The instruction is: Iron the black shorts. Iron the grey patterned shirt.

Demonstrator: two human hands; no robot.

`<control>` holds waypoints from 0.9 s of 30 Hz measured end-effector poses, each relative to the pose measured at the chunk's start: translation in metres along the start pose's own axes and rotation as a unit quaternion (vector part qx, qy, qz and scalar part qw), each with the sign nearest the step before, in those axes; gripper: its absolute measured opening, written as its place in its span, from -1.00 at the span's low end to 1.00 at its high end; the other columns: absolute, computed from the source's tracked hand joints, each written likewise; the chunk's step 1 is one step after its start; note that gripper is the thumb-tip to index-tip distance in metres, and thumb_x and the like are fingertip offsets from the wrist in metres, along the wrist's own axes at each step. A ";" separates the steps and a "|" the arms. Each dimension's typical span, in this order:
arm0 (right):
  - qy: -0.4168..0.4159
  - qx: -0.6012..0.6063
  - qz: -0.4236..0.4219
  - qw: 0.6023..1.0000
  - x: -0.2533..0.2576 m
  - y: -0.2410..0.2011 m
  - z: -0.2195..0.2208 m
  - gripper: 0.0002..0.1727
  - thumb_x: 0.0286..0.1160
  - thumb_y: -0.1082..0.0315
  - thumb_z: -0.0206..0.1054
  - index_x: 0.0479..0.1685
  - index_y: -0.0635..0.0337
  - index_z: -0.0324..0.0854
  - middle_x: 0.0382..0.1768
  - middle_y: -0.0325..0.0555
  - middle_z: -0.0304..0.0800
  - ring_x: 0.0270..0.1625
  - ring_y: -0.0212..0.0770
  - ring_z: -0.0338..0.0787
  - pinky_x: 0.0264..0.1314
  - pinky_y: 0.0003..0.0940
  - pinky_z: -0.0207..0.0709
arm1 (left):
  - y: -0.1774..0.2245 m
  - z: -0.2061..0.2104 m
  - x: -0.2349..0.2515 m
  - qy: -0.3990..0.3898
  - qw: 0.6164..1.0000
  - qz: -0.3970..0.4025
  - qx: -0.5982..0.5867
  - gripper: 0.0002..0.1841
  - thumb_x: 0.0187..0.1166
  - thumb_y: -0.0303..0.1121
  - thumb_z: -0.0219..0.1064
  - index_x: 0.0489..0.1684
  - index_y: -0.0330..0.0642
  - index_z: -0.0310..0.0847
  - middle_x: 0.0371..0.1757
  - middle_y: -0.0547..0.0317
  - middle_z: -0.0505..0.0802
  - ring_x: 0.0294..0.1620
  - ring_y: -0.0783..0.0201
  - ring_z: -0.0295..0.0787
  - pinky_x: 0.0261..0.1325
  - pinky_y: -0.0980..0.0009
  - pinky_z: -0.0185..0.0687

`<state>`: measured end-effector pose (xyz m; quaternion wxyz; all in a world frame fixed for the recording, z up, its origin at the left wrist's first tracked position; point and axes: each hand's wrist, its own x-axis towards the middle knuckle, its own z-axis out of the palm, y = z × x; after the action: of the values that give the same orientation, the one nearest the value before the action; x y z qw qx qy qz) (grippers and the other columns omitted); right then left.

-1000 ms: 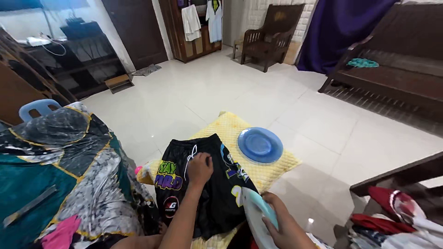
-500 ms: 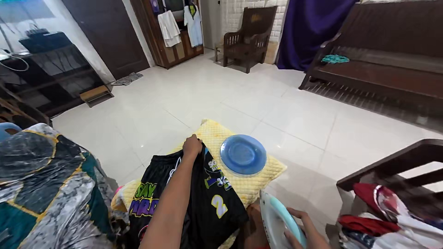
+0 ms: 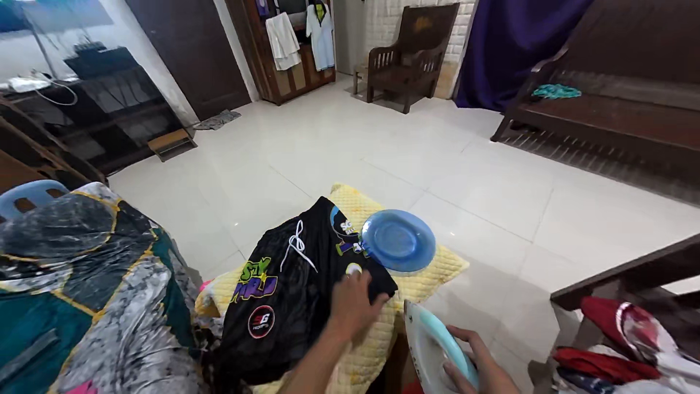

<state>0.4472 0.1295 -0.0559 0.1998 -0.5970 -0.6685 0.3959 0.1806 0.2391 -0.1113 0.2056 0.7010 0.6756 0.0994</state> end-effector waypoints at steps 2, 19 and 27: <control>0.009 -0.007 -0.019 1.000 0.000 -0.008 0.000 -0.25 0.55 0.29 0.43 0.74 0.18 0.23 -0.16 0.13 0.90 -0.29 0.04 0.91 -0.13 0.11 0.82 | 0.013 0.031 -0.021 -0.027 1.000 -0.007 0.001 -0.24 0.56 0.31 0.25 0.68 0.07 0.43 0.45 -0.12 0.71 0.38 -0.20 0.70 0.27 -0.24 0.65; 0.074 0.051 -0.083 0.993 -0.025 -0.033 -0.011 -0.25 0.53 0.41 0.40 0.72 0.27 0.17 -0.12 0.09 0.88 -0.42 -0.15 0.88 -0.34 -0.15 0.86 | -0.047 0.035 -0.108 0.320 0.943 0.060 -0.064 -0.63 0.65 -0.15 0.27 0.36 0.12 0.76 0.11 0.20 0.93 0.17 0.10 0.86 0.20 -0.10 0.71; -0.093 0.056 -0.120 0.987 0.038 -0.102 0.071 -0.28 0.49 0.21 0.45 0.69 -0.12 0.30 -0.03 -0.10 0.91 -0.33 -0.16 0.92 -0.31 -0.09 0.88 | -0.220 0.000 -0.166 0.225 0.857 -0.431 -0.174 -0.08 0.65 0.30 0.14 0.83 -0.24 0.08 0.43 -0.40 0.70 0.42 -0.35 0.68 0.42 -0.41 0.50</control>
<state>0.3212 0.1473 -0.0285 0.2162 -0.4606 -0.7278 0.4599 -0.0300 0.0761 -0.1808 0.1889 0.2513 0.9095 0.2721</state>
